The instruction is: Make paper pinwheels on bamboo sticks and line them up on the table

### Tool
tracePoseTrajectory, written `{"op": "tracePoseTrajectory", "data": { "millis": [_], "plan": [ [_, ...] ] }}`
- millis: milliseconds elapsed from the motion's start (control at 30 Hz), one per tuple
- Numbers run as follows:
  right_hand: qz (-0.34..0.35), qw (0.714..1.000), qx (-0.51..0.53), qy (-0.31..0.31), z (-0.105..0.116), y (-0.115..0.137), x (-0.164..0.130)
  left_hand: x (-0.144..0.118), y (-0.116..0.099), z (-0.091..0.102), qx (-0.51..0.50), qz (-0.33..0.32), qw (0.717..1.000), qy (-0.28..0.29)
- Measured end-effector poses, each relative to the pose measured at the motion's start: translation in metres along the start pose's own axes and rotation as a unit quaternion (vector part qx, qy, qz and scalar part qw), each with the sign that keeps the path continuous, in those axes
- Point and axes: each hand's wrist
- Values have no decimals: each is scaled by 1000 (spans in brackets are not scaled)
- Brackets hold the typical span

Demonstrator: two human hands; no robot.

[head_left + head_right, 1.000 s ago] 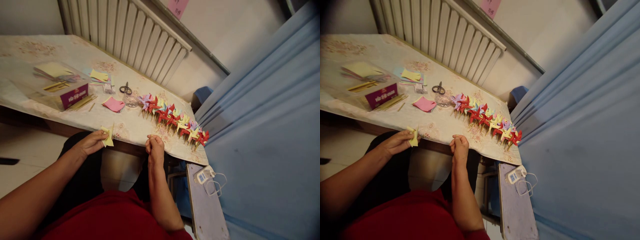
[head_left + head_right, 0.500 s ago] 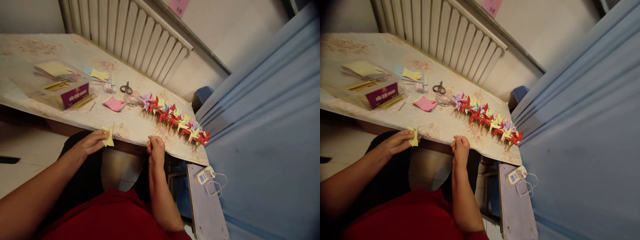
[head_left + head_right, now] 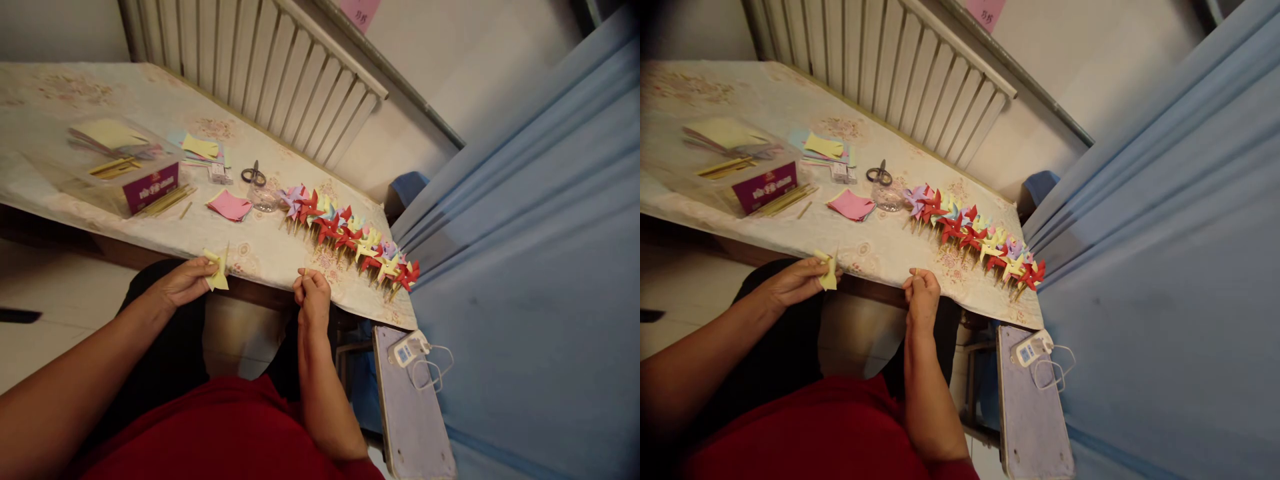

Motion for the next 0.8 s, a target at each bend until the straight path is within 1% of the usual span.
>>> {"op": "tracePoseTrajectory", "data": {
  "millis": [233, 433, 667, 800],
  "plan": [
    [-5, 1000, -1, -6, 0, -3, 1, 0, 0, 3, -6, -3, 1000, 13],
    [10, 1000, 11, -12, 0, -2, 1, 0, 0, 2, 0, -6, 1000, 0],
    [4, 1000, 11, -11, 2, -3, 1, 1, -1, 2, -4, -2, 1000, 15],
    [8, 1000, 20, -3, 2, -3, 2, -1, -1, 0, -1, 0, 1000, 6]
  ]
}}
Point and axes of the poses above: each hand's wrist, its own x-axis towards the middle knuckle, its own z-axis out of the back of the hand, y = z × x, and after that the axes turned 15 degrees about -x, right-handed
